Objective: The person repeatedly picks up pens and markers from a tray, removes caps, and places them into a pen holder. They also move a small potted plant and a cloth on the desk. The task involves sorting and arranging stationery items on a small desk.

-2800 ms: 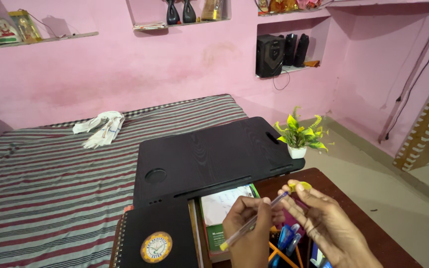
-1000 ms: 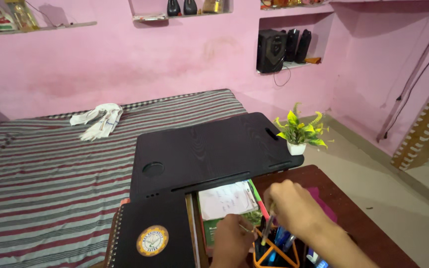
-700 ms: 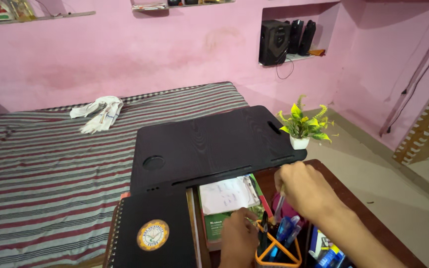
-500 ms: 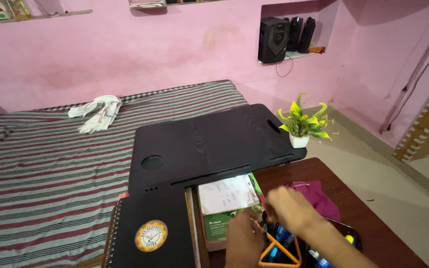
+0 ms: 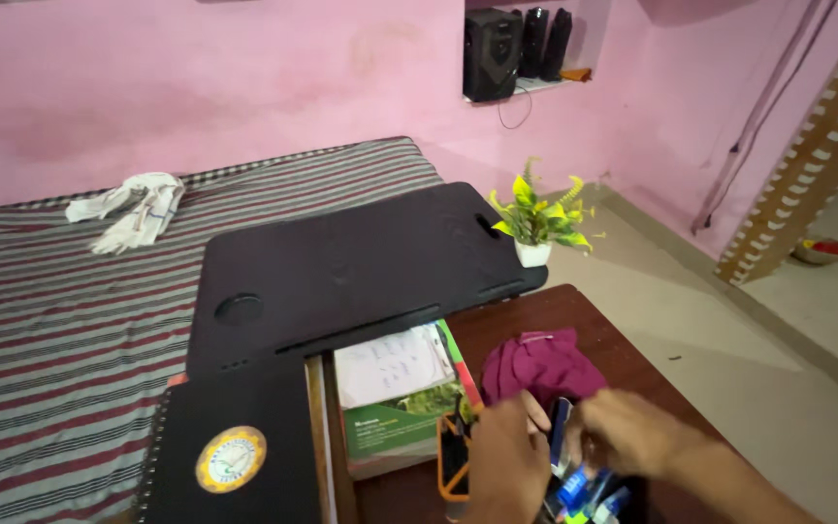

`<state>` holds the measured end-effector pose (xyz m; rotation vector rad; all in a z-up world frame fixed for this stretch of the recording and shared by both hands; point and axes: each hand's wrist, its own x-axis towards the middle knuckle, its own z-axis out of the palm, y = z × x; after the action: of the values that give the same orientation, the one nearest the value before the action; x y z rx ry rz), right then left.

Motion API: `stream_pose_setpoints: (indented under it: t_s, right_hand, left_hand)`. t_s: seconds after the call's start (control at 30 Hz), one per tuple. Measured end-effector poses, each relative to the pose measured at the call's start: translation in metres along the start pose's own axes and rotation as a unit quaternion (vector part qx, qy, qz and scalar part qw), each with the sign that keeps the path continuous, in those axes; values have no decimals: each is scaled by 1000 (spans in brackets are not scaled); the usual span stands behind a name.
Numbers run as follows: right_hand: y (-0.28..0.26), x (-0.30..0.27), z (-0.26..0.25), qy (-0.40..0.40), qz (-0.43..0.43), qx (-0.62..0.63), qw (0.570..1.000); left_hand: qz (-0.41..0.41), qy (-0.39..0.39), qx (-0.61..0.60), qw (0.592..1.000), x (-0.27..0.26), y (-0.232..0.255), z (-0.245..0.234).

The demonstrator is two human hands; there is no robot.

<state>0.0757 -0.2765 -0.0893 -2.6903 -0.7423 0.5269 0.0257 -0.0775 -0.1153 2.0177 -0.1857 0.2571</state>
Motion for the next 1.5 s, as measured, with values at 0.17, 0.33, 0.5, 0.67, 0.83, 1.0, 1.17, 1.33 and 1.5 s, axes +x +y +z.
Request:
stream_pose_setpoints:
  t_s: [0.17, 0.33, 0.5, 0.67, 0.83, 1.0, 1.17, 1.33, 1.5]
  right_hand:
    - [16, -13, 41, 41, -177, -111, 977]
    - [16, -19, 60, 14, -248, -217, 944]
    - [6, -25, 51, 70, -322, -161, 930]
    - [-7, -30, -4, 140, -227, -60, 962]
    - [-42, -34, -68, 301, -152, 0, 942]
    - [-98, -37, -106, 416, -388, -136, 811]
    - [-134, -17, -142, 416, -326, -7, 849]
    - [-162, 44, -183, 457, -78, 356, 811]
    - [-189, 84, -197, 345, -60, 678, 646]
  left_hand:
    - [101, 47, 8, 994, -16, -16, 33]
    - [-104, -63, -35, 992, -21, -14, 36]
    - [-87, -56, -31, 994, -18, -4, 22]
    - [-113, -33, -65, 991, -9, 5, 10]
    - [-274, -108, -326, 898, 18, 33, 0]
    - [-325, -111, -586, 734, 57, 58, -24]
    - [-157, -53, -482, 860, 105, 70, -87]
    - [2, 68, -84, 994, 131, 121, -145]
    - [10, 105, 92, 990, 109, 156, -171]
